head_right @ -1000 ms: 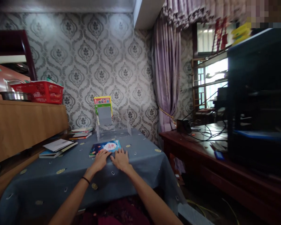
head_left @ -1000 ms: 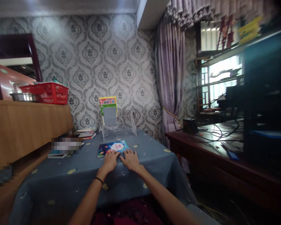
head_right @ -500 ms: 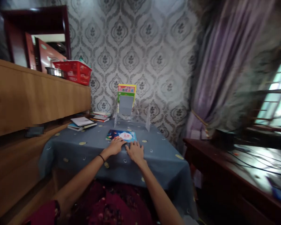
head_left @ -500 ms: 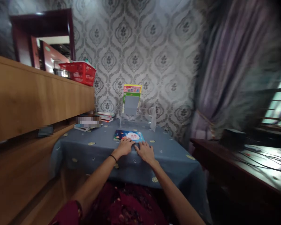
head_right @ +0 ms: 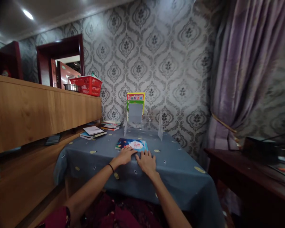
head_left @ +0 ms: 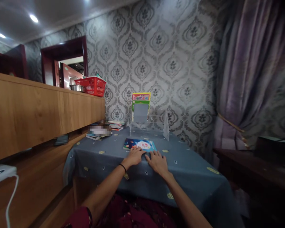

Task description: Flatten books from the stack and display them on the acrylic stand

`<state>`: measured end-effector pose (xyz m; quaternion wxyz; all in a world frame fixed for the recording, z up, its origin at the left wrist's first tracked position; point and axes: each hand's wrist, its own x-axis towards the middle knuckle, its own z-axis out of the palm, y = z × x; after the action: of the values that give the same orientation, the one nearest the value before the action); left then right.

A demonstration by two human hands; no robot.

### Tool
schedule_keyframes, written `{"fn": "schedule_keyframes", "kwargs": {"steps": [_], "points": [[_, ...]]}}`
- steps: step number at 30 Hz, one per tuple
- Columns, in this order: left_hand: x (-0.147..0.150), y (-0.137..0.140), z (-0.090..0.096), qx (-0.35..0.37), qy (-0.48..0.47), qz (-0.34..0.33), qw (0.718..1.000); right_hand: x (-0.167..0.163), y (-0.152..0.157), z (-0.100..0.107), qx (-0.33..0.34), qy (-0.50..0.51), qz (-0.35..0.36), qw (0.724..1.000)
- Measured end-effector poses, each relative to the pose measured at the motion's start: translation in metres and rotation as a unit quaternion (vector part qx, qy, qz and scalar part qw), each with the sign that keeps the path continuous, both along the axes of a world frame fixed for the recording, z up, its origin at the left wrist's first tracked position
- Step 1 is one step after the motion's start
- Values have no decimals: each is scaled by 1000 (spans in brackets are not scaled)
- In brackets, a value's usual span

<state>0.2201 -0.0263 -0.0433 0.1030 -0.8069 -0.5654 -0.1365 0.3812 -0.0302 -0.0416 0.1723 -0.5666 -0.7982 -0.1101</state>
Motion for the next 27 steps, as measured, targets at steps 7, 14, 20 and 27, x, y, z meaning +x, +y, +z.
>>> {"fn": "schedule_keyframes", "kwargs": {"steps": [7,14,20,27], "points": [[-2,5,-4,-13,-9,-1,1000,-1,7,-4,-4,1,12,1000],[-4,7,-6,-22,-18,-6,1000,1,16,-5,-12,-9,56,998],[-3,3,-6,-23,-20,-1,1000,1,17,-10,-15,-9,34,999],[-4,7,-6,-24,-14,-10,1000,1,15,-7,-34,-9,20,999]]}}
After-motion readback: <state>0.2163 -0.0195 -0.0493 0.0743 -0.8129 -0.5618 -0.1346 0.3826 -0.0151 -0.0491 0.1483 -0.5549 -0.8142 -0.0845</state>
